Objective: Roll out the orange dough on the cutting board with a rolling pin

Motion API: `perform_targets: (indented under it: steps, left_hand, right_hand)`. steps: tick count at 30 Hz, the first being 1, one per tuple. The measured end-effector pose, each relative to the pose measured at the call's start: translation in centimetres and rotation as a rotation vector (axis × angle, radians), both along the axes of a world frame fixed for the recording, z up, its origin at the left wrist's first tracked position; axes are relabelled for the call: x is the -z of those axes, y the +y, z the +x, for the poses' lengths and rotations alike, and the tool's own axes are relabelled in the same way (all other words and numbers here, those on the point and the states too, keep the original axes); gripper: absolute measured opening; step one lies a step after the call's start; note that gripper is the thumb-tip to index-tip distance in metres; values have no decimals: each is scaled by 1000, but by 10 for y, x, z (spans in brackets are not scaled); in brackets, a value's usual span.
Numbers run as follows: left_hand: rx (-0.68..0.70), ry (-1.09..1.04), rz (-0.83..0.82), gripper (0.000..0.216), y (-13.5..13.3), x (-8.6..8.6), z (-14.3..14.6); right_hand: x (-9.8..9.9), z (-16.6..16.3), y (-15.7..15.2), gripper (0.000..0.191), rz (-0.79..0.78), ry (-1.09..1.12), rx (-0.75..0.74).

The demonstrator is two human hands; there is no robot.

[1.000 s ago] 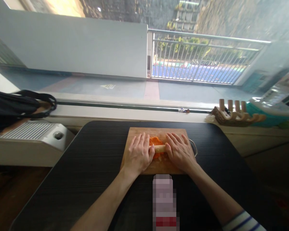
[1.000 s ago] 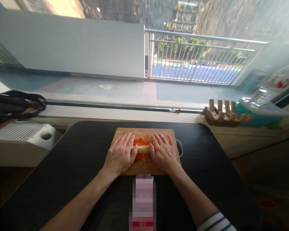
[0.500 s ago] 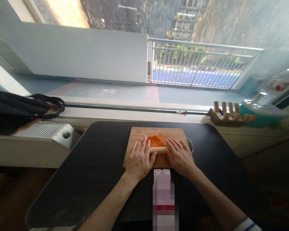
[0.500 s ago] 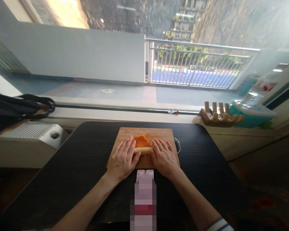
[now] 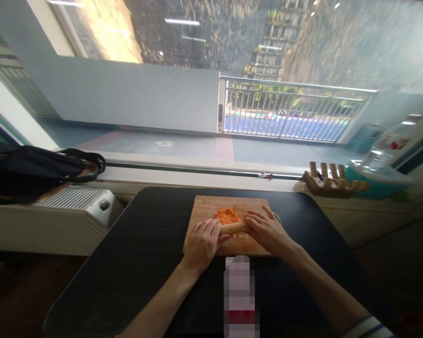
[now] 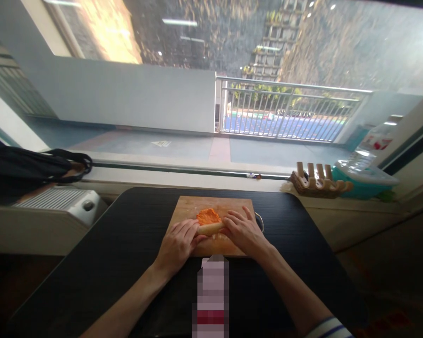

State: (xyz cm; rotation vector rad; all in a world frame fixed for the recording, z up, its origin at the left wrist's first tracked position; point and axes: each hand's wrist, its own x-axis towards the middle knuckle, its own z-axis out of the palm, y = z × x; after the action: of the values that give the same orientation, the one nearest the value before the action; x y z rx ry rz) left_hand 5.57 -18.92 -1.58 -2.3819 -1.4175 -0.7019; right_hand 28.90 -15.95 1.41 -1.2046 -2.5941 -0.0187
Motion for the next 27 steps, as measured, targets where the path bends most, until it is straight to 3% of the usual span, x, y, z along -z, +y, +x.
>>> perform_targets:
  steps: [4, 8, 16, 21, 27]
  left_hand:
    - [-39, -15, -37, 39, -2, -6, 3]
    - [-101, -20, -84, 39, 0, -2, 8]
    - [-246, -35, -76, 58, 1, 10, 15]
    - [-292, -22, -151, 75, 6, 4, 17]
    - [-298, -53, -226, 70, 21, -5, 8]
  right_hand:
    - [-14, -1, 16, 29, -76, 1, -65]
    - [-11, -14, 33, 37, -147, -30, -54]
    - [-3, -38, 62, 38, -136, -50, 102]
    - [-3, -45, 80, 40, -218, -83, 146]
    - [3, -54, 93, 41, -209, -42, 263]
